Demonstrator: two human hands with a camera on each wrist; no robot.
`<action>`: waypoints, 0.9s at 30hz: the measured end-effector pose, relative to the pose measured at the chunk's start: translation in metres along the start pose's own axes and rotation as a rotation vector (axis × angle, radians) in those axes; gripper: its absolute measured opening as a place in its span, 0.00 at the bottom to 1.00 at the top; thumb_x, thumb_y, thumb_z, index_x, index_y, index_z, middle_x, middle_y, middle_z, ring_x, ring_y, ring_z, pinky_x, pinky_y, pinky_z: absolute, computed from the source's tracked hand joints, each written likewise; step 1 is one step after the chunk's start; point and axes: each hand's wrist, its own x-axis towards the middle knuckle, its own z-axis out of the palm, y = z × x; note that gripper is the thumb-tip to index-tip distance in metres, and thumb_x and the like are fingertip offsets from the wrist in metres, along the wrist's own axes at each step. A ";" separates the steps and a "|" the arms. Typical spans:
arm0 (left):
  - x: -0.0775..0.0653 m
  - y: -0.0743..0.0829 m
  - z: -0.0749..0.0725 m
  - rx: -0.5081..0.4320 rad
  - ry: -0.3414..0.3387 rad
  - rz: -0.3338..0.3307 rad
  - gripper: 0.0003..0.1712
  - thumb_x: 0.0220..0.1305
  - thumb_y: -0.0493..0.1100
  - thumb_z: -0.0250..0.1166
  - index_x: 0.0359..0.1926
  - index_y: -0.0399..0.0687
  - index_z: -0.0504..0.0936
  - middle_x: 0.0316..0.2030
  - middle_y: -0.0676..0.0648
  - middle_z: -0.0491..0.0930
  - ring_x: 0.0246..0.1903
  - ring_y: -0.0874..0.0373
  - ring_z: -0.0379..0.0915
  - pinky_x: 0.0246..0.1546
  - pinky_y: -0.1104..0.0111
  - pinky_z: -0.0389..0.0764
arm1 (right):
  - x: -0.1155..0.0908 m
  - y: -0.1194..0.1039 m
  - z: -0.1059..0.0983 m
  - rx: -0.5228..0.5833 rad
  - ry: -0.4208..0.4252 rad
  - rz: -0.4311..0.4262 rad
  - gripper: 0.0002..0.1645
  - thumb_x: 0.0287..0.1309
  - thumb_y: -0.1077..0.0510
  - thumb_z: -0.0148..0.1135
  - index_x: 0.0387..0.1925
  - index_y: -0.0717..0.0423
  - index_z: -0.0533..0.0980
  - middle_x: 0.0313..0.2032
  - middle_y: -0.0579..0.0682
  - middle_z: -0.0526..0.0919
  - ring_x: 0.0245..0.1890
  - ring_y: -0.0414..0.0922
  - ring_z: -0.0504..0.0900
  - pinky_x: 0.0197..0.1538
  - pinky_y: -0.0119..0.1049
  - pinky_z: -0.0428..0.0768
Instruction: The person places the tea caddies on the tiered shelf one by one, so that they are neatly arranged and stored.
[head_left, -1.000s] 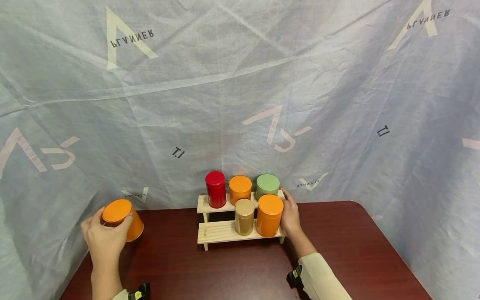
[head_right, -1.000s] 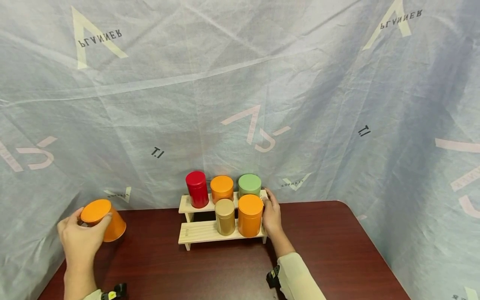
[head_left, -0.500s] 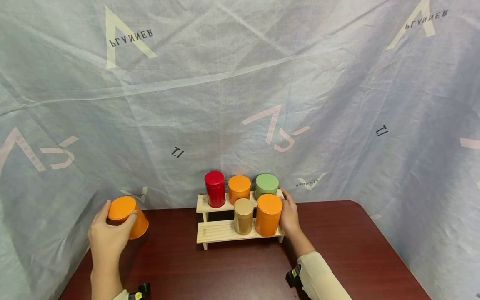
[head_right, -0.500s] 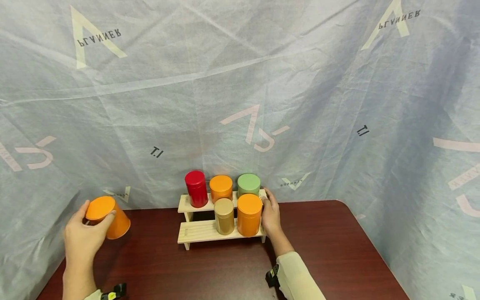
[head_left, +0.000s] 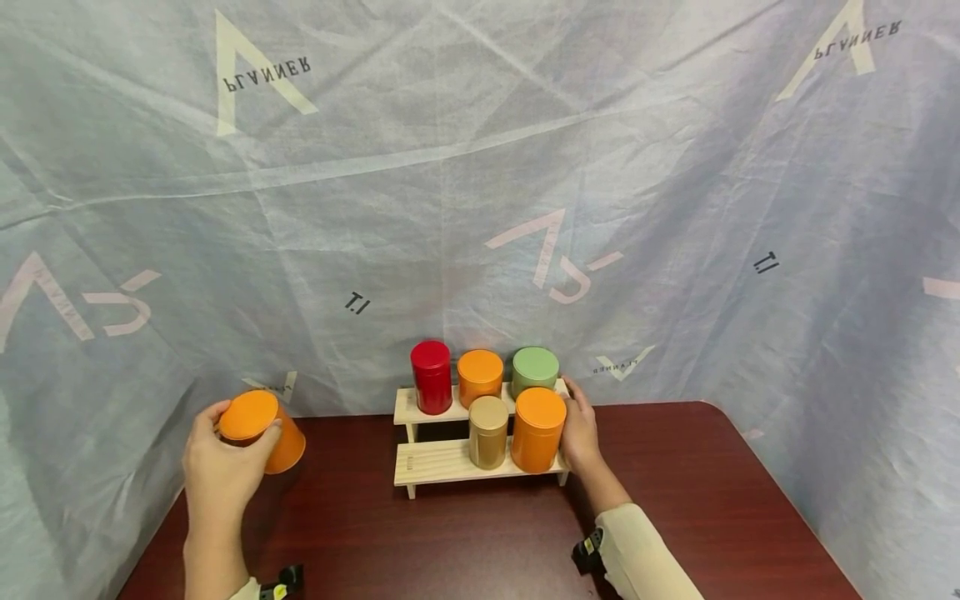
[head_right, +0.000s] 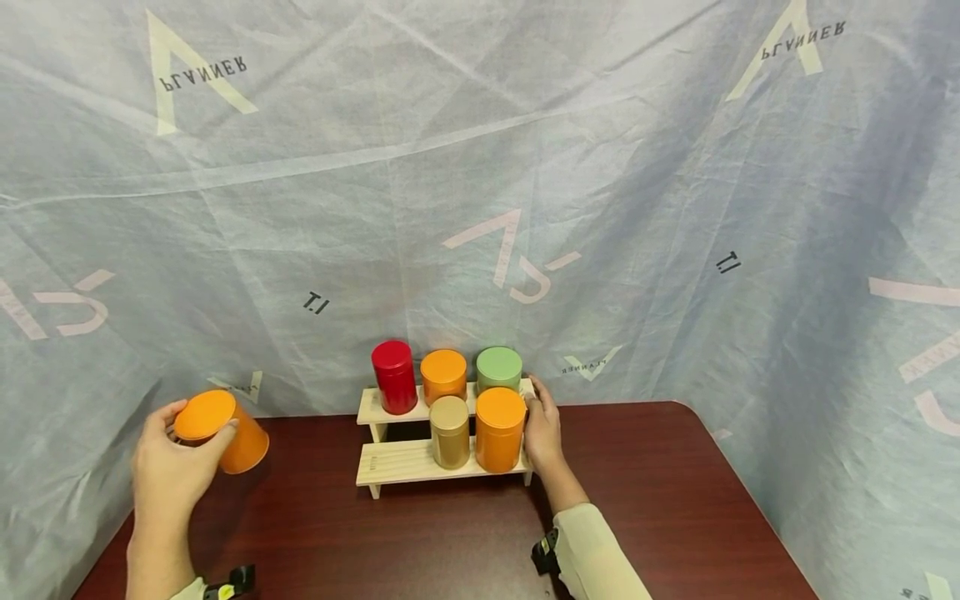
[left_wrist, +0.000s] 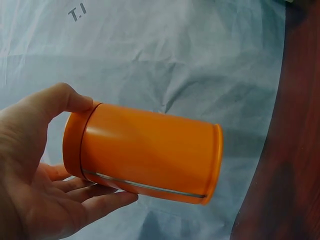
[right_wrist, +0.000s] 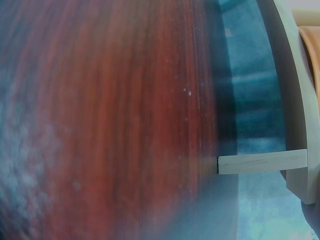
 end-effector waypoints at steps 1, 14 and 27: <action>0.000 0.001 0.000 0.000 -0.008 -0.005 0.50 0.61 0.51 0.77 0.76 0.36 0.64 0.66 0.28 0.73 0.61 0.34 0.72 0.59 0.36 0.73 | 0.000 0.000 0.000 0.005 -0.001 0.000 0.31 0.83 0.55 0.39 0.82 0.48 0.61 0.76 0.60 0.66 0.53 0.41 0.76 0.51 0.23 0.79; -0.008 0.017 -0.001 0.046 -0.111 0.028 0.50 0.63 0.54 0.76 0.78 0.39 0.63 0.68 0.29 0.70 0.64 0.32 0.68 0.60 0.34 0.73 | 0.000 0.000 -0.002 -0.018 -0.011 0.012 0.32 0.83 0.53 0.40 0.83 0.45 0.59 0.76 0.59 0.67 0.53 0.41 0.76 0.50 0.23 0.79; -0.017 0.033 0.005 0.078 -0.221 0.125 0.52 0.63 0.61 0.75 0.80 0.45 0.64 0.73 0.32 0.70 0.69 0.33 0.68 0.67 0.33 0.72 | 0.001 0.001 -0.002 -0.008 -0.016 -0.005 0.32 0.82 0.55 0.39 0.83 0.47 0.59 0.75 0.59 0.67 0.54 0.40 0.75 0.51 0.22 0.79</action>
